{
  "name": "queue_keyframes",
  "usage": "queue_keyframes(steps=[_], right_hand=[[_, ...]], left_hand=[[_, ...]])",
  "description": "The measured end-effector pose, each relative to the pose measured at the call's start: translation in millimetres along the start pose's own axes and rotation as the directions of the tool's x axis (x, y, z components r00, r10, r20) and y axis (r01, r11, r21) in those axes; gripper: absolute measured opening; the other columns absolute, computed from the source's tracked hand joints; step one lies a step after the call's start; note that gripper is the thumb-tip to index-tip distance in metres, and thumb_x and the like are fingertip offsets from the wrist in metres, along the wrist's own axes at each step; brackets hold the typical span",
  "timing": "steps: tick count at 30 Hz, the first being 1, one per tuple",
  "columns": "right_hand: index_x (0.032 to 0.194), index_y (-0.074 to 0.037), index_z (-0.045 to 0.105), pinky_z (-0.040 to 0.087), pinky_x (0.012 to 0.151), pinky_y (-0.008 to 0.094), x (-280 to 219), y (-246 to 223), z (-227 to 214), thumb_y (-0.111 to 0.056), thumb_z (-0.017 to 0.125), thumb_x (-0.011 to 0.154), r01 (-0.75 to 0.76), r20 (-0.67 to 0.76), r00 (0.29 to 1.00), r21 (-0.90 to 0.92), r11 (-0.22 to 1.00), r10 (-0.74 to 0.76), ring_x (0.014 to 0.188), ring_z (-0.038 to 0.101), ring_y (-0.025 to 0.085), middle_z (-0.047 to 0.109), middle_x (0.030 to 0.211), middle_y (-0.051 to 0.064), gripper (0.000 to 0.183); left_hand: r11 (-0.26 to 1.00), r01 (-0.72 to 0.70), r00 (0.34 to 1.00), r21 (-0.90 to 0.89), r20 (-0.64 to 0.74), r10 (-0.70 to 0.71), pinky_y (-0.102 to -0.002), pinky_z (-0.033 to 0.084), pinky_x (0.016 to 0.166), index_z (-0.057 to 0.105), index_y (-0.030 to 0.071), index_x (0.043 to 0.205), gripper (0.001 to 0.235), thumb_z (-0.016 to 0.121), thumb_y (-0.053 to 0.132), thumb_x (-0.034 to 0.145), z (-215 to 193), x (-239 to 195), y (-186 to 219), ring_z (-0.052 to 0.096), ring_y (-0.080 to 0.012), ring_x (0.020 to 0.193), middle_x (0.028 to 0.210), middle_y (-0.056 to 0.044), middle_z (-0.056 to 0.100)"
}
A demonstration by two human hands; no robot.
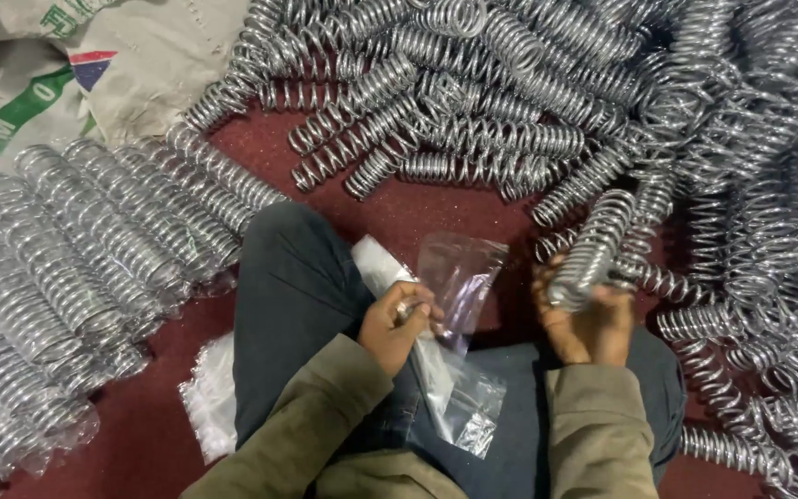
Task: Picking up individual metal springs from a large pile and placing them into small plastic bags.
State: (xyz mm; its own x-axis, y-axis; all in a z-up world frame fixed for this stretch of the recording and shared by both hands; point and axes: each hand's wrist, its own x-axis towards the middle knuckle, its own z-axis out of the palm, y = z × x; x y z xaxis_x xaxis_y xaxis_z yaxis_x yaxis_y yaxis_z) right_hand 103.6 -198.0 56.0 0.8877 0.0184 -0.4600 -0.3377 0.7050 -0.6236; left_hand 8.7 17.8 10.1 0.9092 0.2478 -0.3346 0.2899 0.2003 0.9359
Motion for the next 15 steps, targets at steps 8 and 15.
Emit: queue_keyframes(steps=[8, 15], right_hand=[[0.115, 0.0, 0.063, 0.063, 0.073, 0.041, -20.5, 36.6, 48.9, 0.014, 0.081, 0.064, 0.242, 0.05, 0.967, -0.496, 0.834, -0.251, 0.089, 0.068, 0.025, 0.068, 0.099, 0.012, 0.056], [0.107, -0.005, 0.07, 0.055, 0.094, 0.041, -3.3, 68.5, 20.4, 0.002, 0.093, 0.057, 0.401, 0.296, 0.904, -0.838, 0.37, -0.308, 0.101, 0.072, 0.028, 0.074, 0.1, 0.016, 0.056]], left_hand=[[0.97, -0.239, 0.971, 0.053, -0.016, 0.24, -0.027, 0.055, 0.049, 0.071, 0.006, 0.124, 0.033, 0.052, 0.003, 0.097, -44.8, -5.0, 71.9, 0.064, -0.0154, 0.056, 0.09, -0.017, 0.077], [0.923, -0.341, 0.934, 0.18, -0.048, 0.354, -0.025, 0.049, 0.05, 0.076, 0.008, 0.118, 0.021, 0.065, 0.013, 0.1, -50.6, -25.7, 101.6, 0.052, -0.0087, 0.052, 0.086, -0.011, 0.081]])
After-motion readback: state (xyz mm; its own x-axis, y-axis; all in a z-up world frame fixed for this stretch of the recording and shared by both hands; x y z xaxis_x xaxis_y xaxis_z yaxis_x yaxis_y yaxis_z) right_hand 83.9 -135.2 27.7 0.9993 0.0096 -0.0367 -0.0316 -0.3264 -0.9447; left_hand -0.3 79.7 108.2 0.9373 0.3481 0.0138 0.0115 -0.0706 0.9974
